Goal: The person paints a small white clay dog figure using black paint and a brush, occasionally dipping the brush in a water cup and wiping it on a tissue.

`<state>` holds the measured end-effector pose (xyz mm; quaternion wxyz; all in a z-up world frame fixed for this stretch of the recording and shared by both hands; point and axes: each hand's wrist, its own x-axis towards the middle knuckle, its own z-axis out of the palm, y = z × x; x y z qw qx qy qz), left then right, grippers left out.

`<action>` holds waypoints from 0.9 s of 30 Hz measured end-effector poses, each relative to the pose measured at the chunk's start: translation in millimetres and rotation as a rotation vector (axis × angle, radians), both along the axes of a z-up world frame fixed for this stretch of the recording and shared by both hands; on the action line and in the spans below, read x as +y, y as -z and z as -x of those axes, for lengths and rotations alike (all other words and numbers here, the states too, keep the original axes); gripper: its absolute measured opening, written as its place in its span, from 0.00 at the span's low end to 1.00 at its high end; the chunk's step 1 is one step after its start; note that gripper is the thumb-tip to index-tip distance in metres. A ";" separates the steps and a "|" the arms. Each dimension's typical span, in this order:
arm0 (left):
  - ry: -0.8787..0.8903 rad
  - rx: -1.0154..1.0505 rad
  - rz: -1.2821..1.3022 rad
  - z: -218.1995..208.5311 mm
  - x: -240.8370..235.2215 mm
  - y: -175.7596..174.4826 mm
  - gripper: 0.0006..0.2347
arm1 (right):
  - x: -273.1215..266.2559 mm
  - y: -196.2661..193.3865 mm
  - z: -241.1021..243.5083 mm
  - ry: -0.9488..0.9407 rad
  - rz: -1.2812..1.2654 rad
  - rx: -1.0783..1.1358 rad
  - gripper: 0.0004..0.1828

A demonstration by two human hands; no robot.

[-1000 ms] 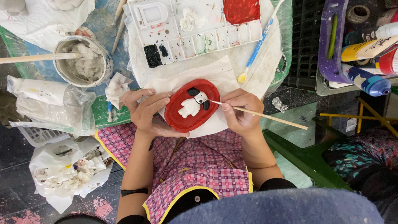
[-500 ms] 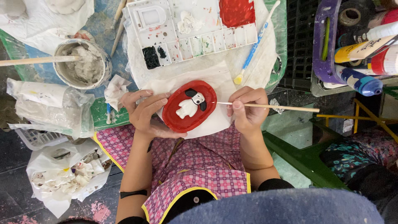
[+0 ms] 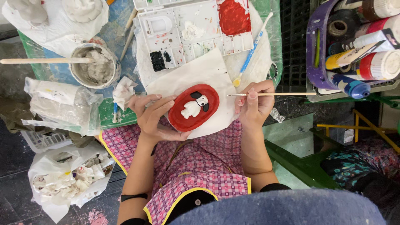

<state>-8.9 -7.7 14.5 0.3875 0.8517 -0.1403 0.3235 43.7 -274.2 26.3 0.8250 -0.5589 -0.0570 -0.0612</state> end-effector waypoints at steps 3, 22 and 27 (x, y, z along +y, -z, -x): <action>0.042 0.029 -0.019 -0.3 2.0 -7.7 0.31 | -0.5 -0.1 -0.5 0.012 -0.023 -0.004 0.14; 0.195 0.317 -0.010 15.1 10.7 -62.6 0.33 | -0.5 -7.2 1.3 -0.060 0.057 -0.040 0.12; 0.123 0.409 -0.104 5.9 19.9 -75.5 0.36 | -11.7 -15.2 0.2 -0.072 0.222 -0.083 0.09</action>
